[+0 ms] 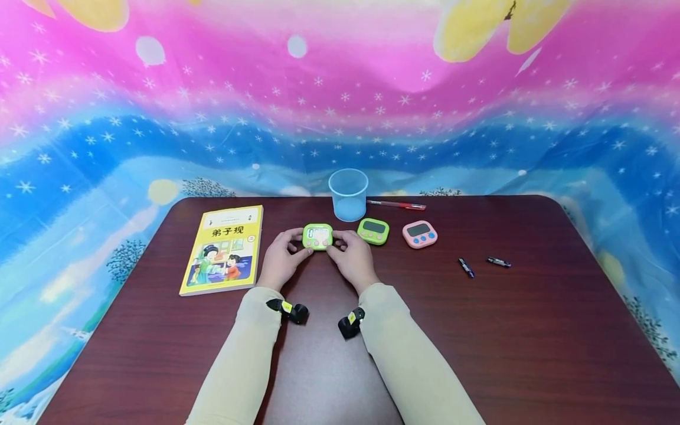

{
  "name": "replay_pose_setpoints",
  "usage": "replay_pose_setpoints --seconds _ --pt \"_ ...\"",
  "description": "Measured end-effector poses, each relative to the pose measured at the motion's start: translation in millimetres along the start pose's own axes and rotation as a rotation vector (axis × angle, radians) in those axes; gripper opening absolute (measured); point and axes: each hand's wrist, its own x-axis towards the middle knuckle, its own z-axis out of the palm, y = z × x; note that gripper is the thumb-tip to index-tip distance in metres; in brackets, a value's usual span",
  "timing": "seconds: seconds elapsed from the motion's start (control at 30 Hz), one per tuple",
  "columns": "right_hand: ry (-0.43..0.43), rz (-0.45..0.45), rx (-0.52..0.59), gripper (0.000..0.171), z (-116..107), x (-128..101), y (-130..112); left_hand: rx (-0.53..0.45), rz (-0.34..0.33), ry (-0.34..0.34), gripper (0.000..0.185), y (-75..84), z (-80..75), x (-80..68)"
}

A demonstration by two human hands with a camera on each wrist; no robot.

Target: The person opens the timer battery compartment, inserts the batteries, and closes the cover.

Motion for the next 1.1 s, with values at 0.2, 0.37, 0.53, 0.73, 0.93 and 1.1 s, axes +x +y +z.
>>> replay_pose_setpoints --seconds 0.2,0.37,0.53,0.73,0.93,1.1 --pt "-0.004 0.002 -0.003 0.039 -0.1 -0.4 -1.6 -0.006 0.003 0.007 0.050 0.4 -1.0 -0.5" --pt "-0.006 -0.005 -0.002 0.038 0.2 0.3 -1.6 -0.004 -0.002 0.008 0.049 0.8 -1.8 -0.5" --pt "-0.011 -0.013 -0.002 0.039 0.3 1.0 -2.1 0.012 -0.010 0.003 0.050 1.7 -2.1 -0.1" --pt "-0.015 -0.017 -0.023 0.039 0.4 1.8 -1.1 0.039 -0.017 -0.003 0.051 3.4 -2.5 -0.3" --pt "-0.014 -0.028 -0.026 0.038 -0.4 1.8 1.7 0.051 -0.002 -0.004 0.049 3.0 -2.0 0.3" --pt "-0.007 -0.031 0.006 0.037 -3.1 -1.0 4.9 0.047 -0.003 -0.011 0.050 1.8 -0.8 0.3"
